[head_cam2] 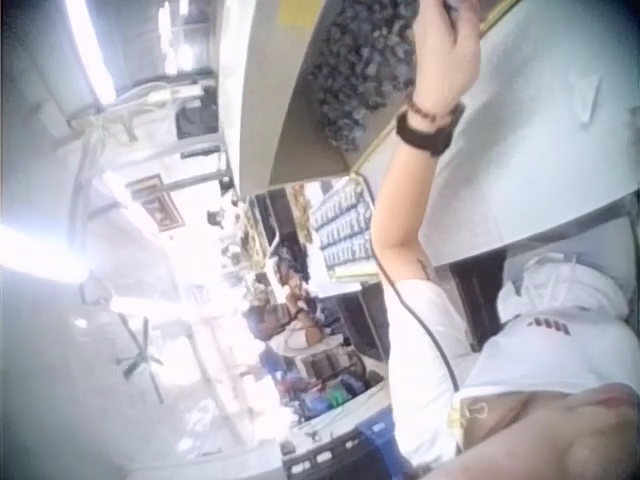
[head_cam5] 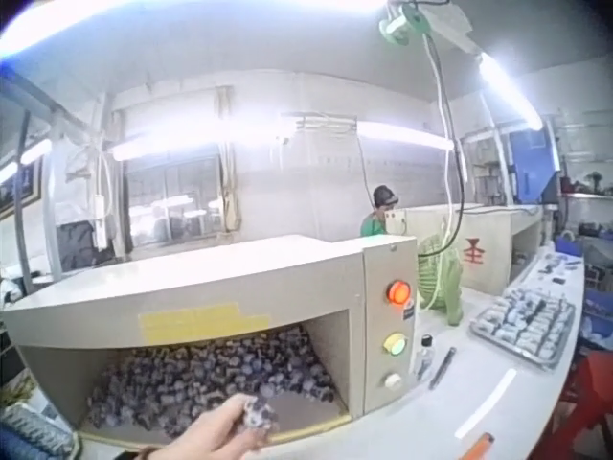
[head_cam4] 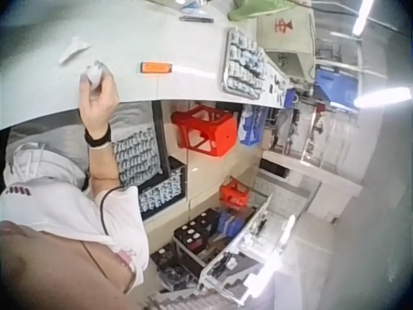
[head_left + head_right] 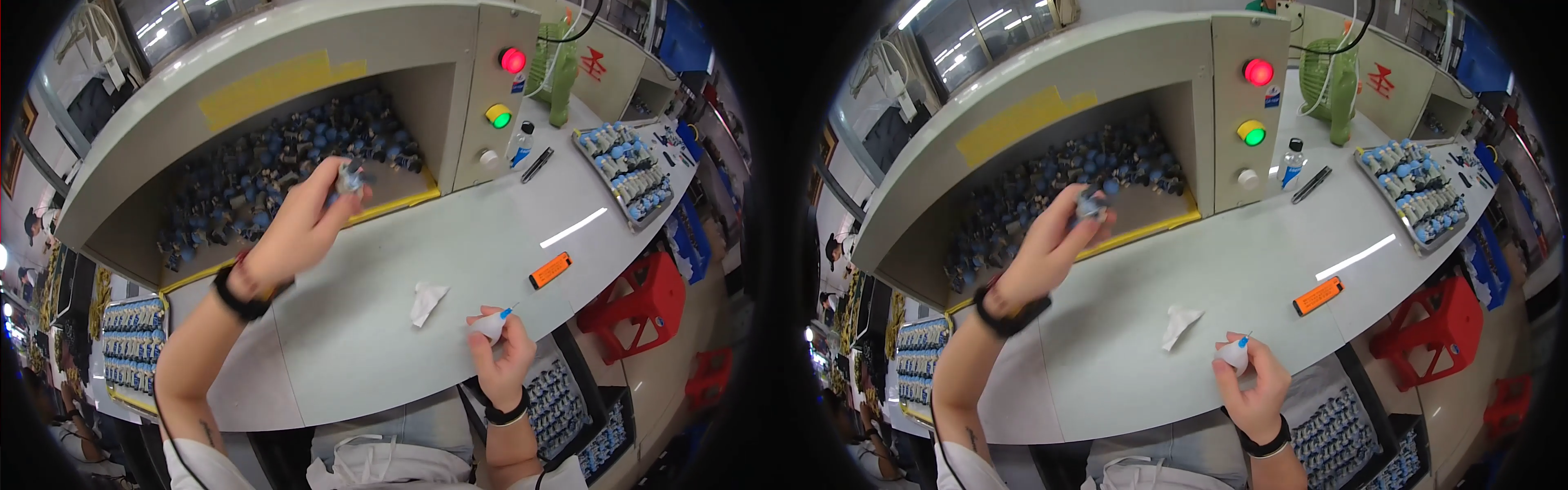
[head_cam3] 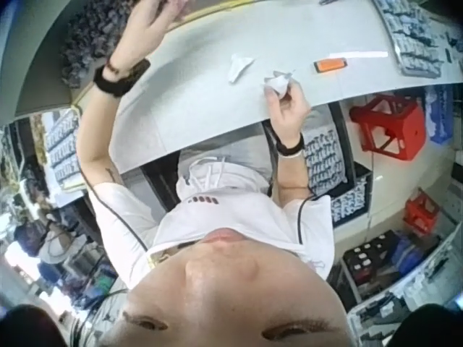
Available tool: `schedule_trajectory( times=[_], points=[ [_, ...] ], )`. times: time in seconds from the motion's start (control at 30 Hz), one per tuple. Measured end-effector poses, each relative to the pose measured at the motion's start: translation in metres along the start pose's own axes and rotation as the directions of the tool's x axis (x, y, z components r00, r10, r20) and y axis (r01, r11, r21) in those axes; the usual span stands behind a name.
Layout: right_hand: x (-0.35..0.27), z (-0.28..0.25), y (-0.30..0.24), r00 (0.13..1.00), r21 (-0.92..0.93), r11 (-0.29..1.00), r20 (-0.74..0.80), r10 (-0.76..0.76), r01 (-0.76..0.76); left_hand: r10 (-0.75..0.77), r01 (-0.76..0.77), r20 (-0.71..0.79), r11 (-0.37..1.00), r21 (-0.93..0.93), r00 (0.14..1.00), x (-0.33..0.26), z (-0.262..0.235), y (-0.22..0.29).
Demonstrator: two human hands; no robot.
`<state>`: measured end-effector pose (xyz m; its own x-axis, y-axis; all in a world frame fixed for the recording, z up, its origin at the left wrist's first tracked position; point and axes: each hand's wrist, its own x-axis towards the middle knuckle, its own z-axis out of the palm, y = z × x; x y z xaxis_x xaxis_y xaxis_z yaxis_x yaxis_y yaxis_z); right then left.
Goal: The person is assembling small figurines by applying glue to the components and using a lighter to finish plastic parts.
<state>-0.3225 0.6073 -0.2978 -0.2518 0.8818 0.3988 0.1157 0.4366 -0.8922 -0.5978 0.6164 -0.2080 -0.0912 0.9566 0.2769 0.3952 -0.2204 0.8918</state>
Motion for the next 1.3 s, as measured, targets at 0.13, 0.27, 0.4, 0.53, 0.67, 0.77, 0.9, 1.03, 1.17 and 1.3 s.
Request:
schedule_trajectory(
  times=[0.13,0.27,0.4,0.53,0.67,0.77,0.9,1.03,1.17,1.3],
  points=[
    [0.001,0.001,-0.004,0.999,0.017,0.999,-0.006,0.033,-0.033,-0.394,0.452,0.225,0.808,-0.377,0.891,-0.092,0.01,0.083],
    [-0.002,0.004,-0.007,0.996,0.021,0.996,-0.026,0.083,-0.083,-0.401,0.507,0.325,0.773,-0.382,0.856,-0.161,-0.003,0.078],
    [-0.002,0.008,-0.005,0.997,0.017,0.997,0.008,0.071,-0.071,-0.393,0.362,0.106,0.668,-0.65,0.914,-0.195,0.014,0.048],
    [-0.005,0.011,-0.01,0.998,-0.014,0.997,0.007,0.069,-0.069,-0.467,0.331,0.055,0.533,-0.779,0.882,-0.208,0.036,0.041],
    [0.0,0.011,-0.009,1.0,-0.127,0.992,0.007,0.015,-0.014,-0.419,0.425,0.277,0.317,-0.848,0.865,-0.21,0.059,0.031],
    [0.005,0.006,-0.01,0.998,-0.184,0.983,0.051,0.035,-0.025,-0.457,0.369,0.225,0.254,-0.894,0.861,-0.207,0.071,0.034],
    [0.006,0.007,-0.011,0.984,-0.294,0.954,0.177,0.0,0.053,-0.489,0.246,0.071,0.303,-0.921,0.87,-0.229,0.062,0.021],
    [0.005,-0.001,-0.027,0.987,-0.284,0.959,0.161,0.026,0.021,-0.453,0.145,-0.2,0.619,-0.772,0.869,-0.237,0.038,0.026],
    [0.03,-0.055,-0.036,0.981,-0.316,0.938,0.173,-0.093,0.145,-0.309,0.307,0.04,0.951,0.045,0.95,-0.218,-0.03,0.065],
    [0.118,-0.061,-0.041,0.96,-0.554,0.783,0.166,-0.227,0.281,0.02,0.034,-0.079,0.778,0.627,0.997,-0.146,-0.035,0.076]
  ],
)
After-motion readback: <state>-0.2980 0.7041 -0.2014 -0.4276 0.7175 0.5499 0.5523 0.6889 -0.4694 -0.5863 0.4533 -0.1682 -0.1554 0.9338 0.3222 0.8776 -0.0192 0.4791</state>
